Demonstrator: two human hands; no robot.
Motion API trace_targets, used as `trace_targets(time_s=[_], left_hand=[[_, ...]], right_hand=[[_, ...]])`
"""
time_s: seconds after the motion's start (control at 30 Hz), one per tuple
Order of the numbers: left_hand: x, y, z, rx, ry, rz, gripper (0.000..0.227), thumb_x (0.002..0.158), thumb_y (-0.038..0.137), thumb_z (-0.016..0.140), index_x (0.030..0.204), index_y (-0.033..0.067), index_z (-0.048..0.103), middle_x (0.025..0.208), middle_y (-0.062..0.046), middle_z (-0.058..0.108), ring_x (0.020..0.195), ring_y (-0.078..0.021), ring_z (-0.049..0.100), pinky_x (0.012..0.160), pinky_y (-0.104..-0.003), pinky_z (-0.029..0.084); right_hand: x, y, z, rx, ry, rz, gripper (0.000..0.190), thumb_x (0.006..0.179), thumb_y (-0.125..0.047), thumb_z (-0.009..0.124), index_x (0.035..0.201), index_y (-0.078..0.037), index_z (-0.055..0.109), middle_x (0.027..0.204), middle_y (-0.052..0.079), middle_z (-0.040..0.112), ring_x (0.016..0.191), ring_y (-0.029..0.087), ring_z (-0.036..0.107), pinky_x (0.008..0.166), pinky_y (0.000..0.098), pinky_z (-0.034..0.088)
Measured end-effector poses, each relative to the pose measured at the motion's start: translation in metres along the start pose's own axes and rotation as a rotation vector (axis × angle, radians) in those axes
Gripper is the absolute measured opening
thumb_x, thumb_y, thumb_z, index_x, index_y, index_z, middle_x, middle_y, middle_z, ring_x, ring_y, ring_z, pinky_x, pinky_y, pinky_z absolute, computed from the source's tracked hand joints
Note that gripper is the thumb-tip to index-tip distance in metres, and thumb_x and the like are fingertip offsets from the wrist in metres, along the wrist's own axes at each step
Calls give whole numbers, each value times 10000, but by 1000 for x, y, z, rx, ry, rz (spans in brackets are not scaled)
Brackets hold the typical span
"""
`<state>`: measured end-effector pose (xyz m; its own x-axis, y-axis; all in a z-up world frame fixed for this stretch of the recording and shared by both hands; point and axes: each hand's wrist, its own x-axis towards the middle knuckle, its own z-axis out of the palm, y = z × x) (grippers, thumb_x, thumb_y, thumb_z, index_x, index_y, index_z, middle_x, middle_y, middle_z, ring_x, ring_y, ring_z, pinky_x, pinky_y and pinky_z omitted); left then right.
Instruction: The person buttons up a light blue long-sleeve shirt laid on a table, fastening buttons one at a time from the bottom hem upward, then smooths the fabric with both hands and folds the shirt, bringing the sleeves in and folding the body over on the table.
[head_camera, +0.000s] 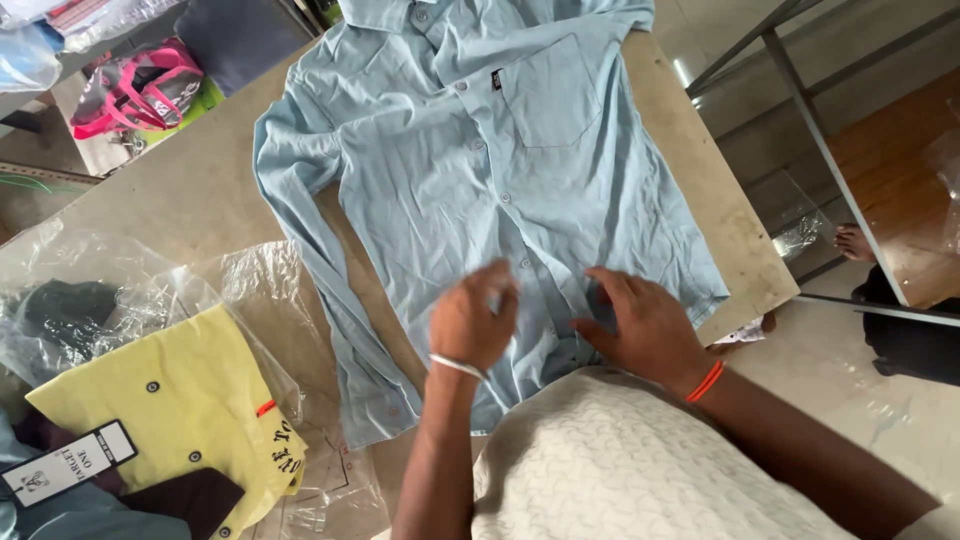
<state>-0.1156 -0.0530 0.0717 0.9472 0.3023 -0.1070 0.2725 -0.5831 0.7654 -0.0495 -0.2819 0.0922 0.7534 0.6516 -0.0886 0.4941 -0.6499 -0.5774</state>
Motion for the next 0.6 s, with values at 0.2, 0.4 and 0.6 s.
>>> trace_targets(time_s=[0.2, 0.4, 0.6], left_hand=[[-31, 19, 26, -192, -134, -128, 326, 888, 206, 671, 1189, 89, 715, 985, -55, 798, 833, -212, 785, 738, -344, 598], [-26, 14, 39, -374, -106, -334, 320, 975, 316, 626, 1102, 53, 759, 869, -64, 803, 727, -164, 779, 675, -309, 581], [-15, 22, 44, -421, -168, -390, 369, 965, 360, 656, 1033, 19, 776, 799, -54, 788, 618, -129, 732, 613, -293, 555]], right_hand=[[-19, 6, 10, 46, 55, 41, 631, 829, -188, 780, 1401, -49, 552, 972, 127, 702, 899, 308, 676, 790, 426, 536], [-25, -15, -8, -8, 108, -133, 388, 815, -91, 752, 1199, -48, 711, 917, 97, 645, 862, 304, 647, 785, 409, 528], [-28, -9, 0, 42, -106, -260, 283, 804, -74, 737, 1085, -73, 768, 940, 75, 654, 844, 266, 647, 754, 392, 523]])
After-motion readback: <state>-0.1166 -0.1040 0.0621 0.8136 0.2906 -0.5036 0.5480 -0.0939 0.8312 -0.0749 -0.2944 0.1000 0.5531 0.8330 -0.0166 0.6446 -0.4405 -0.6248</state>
